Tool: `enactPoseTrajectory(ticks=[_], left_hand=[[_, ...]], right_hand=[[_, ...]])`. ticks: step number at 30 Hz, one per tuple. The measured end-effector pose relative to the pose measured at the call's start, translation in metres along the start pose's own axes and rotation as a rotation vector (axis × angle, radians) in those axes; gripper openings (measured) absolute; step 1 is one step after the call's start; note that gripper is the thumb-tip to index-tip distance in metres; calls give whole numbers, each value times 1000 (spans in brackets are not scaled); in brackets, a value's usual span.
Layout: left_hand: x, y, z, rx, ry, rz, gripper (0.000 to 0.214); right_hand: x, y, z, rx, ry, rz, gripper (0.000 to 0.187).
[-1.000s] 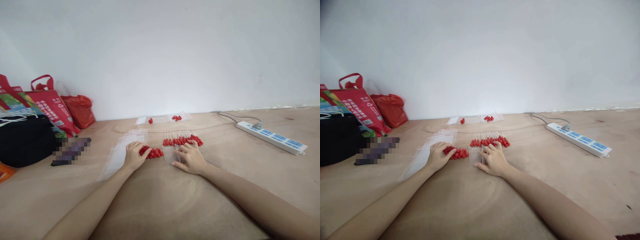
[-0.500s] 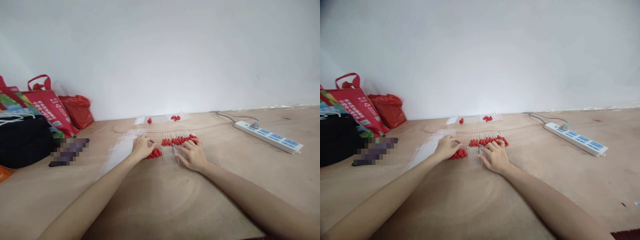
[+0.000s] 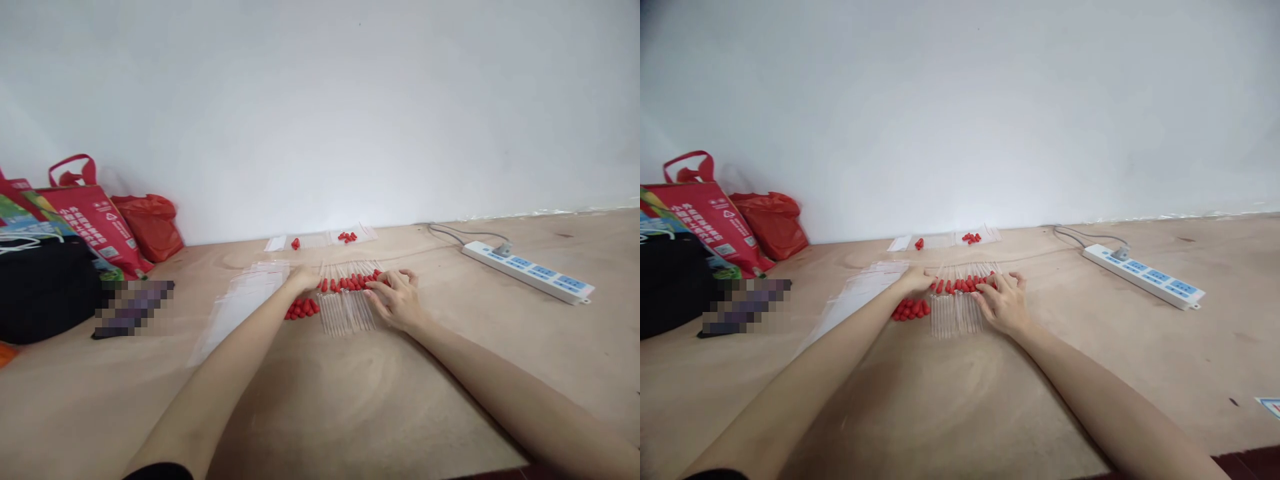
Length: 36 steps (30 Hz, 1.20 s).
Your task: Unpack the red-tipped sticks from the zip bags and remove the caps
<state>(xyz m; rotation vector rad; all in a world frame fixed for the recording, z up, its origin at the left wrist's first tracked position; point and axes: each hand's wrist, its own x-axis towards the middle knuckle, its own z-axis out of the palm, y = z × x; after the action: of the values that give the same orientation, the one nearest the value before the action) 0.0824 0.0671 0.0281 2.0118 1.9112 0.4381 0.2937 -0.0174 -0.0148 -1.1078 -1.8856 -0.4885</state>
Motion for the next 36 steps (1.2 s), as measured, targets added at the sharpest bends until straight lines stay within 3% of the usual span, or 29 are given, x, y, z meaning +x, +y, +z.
enactPoseTrajectory(ticks=[7, 13, 16, 28, 34, 36], left_hand=[[-48, -14, -26, 74, 238, 198, 12], [-95, -41, -1, 186, 468, 763, 15], [-104, -48, 12, 198, 549, 918, 17], [-107, -42, 16, 189, 646, 1122, 11], [-107, -43, 18, 164, 624, 1089, 3], [-106, -42, 18, 171, 594, 1068, 10]], right_hand=[[-1, -4, 0, -7, 24, -20, 23], [-3, -18, -4, 14, 49, -108, 33], [-3, -26, -5, 50, -33, -190, 30], [-3, -38, 9, 100, -206, -316, 20], [-2, -40, 12, 93, -185, -343, 14], [-3, -40, 12, 98, -175, -353, 14]])
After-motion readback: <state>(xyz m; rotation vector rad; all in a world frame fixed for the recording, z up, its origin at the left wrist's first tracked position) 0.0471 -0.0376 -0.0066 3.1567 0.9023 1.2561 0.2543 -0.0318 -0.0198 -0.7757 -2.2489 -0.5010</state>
